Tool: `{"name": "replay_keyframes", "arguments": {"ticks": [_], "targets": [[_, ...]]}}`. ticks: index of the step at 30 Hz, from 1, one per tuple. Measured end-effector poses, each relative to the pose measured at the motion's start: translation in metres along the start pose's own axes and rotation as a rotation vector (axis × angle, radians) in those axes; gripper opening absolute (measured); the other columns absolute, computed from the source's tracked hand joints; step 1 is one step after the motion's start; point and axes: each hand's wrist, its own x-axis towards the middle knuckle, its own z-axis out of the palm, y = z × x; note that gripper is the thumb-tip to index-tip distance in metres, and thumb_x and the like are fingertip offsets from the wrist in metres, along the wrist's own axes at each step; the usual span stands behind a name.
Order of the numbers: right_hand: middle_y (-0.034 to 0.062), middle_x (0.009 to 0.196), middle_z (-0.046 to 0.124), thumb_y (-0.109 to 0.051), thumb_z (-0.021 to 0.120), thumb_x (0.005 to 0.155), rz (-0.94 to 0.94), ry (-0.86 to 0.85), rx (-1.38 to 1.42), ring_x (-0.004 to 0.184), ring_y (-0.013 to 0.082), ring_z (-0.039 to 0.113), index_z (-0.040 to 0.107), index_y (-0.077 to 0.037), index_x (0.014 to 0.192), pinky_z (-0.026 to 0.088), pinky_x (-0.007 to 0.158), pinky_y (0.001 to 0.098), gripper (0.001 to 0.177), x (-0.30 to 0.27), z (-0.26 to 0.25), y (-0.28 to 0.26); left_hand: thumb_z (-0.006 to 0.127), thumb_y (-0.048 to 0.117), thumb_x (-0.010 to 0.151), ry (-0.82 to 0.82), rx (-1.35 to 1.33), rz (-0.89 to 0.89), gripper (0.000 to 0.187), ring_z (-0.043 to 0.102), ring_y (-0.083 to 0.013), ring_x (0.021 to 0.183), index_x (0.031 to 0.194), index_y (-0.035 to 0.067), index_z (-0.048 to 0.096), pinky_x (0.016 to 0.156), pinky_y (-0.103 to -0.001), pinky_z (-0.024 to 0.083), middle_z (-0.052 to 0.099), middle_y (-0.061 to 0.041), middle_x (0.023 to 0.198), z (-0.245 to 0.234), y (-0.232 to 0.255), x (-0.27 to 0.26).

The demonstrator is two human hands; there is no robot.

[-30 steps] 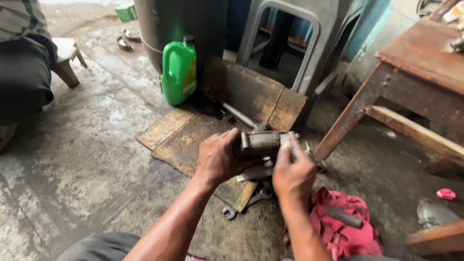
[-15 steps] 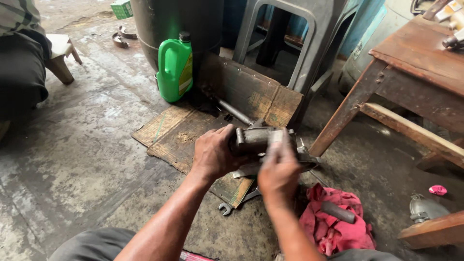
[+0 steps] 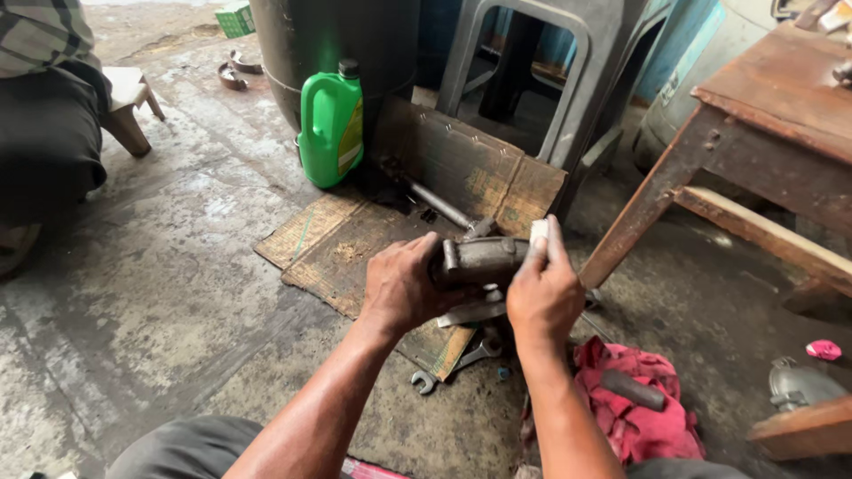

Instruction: The person is cleaning a mechanical part, likely a brake caliper, using a red cloth and a metal tool. They repeatedly wipe the part and use the tool to scrape or adjust it.

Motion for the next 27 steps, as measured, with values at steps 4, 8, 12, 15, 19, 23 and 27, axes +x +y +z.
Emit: {"name": "replay_keyframes", "arguments": {"ticks": [4,8,12,15,19,23,27], "targets": [[0.0238,0.116,0.072,-0.027,0.050,0.113,-0.142,-0.044,0.060,0.107,0.0395,0.072,0.057,-0.014,0.148,0.058,0.083,0.0453,0.039,-0.004,-0.004,-0.011,0.092,0.051,0.058,0.014,0.009,0.000,0.060,0.069,-0.0361,0.083,0.094,0.011,0.063,0.073,-0.047,0.054,0.072,-0.011,0.089,0.000,0.003,0.010],[0.0222,0.099,0.075,-0.031,0.053,0.107,0.093,-0.139,-0.059,0.090,0.0382,0.075,0.063,-0.021,0.144,0.058,0.073,0.0464,0.040,-0.015,-0.004,-0.005,0.092,0.049,0.060,-0.014,0.027,-0.007,0.059,0.069,-0.0358,0.084,0.093,0.011,0.062,0.073,-0.048,0.054,0.073,-0.010,0.089,0.002,0.001,0.001],[0.0225,0.109,0.074,-0.028,0.052,0.108,-0.138,0.042,-0.001,0.092,0.0427,0.072,0.063,-0.012,0.142,0.057,0.073,0.0487,0.038,-0.005,-0.007,-0.013,0.092,0.051,0.059,-0.004,0.026,-0.003,0.060,0.069,-0.0360,0.083,0.091,0.010,0.062,0.073,-0.048,0.054,0.072,-0.011,0.087,-0.003,0.006,0.003],[0.0220,0.107,0.073,-0.030,0.055,0.102,-0.020,-0.016,0.000,0.089,0.0416,0.073,0.066,-0.016,0.139,0.057,0.071,0.0480,0.041,-0.005,-0.009,-0.018,0.092,0.054,0.061,0.008,0.016,0.004,0.059,0.070,-0.0358,0.082,0.089,0.012,0.062,0.072,-0.047,0.054,0.072,-0.011,0.086,-0.007,0.006,0.008],[0.0224,0.101,0.074,-0.030,0.056,0.105,0.024,-0.119,-0.090,0.092,0.0444,0.071,0.067,-0.018,0.138,0.056,0.076,0.0506,0.037,-0.018,-0.019,-0.008,0.091,0.055,0.059,-0.005,0.007,0.001,0.061,0.069,-0.0362,0.080,0.092,0.012,0.064,0.069,-0.047,0.054,0.073,-0.010,0.086,-0.004,0.010,-0.005],[0.0225,0.098,0.074,-0.029,0.055,0.100,0.003,-0.087,-0.091,0.086,0.0442,0.071,0.065,-0.017,0.138,0.056,0.072,0.0521,0.041,-0.006,-0.018,-0.018,0.091,0.057,0.061,-0.019,0.017,-0.018,0.059,0.069,-0.0348,0.079,0.090,0.013,0.064,0.071,-0.047,0.054,0.073,-0.009,0.087,-0.008,0.014,0.005],[0.0245,0.095,0.074,-0.027,0.057,0.099,-0.022,-0.135,-0.178,0.086,0.0468,0.069,0.069,-0.015,0.134,0.054,0.071,0.0547,0.039,-0.013,-0.026,-0.025,0.092,0.057,0.058,0.013,0.034,-0.005,0.061,0.069,-0.0364,0.080,0.090,0.012,0.064,0.069,-0.048,0.054,0.072,-0.011,0.086,-0.006,0.012,-0.009]]}}
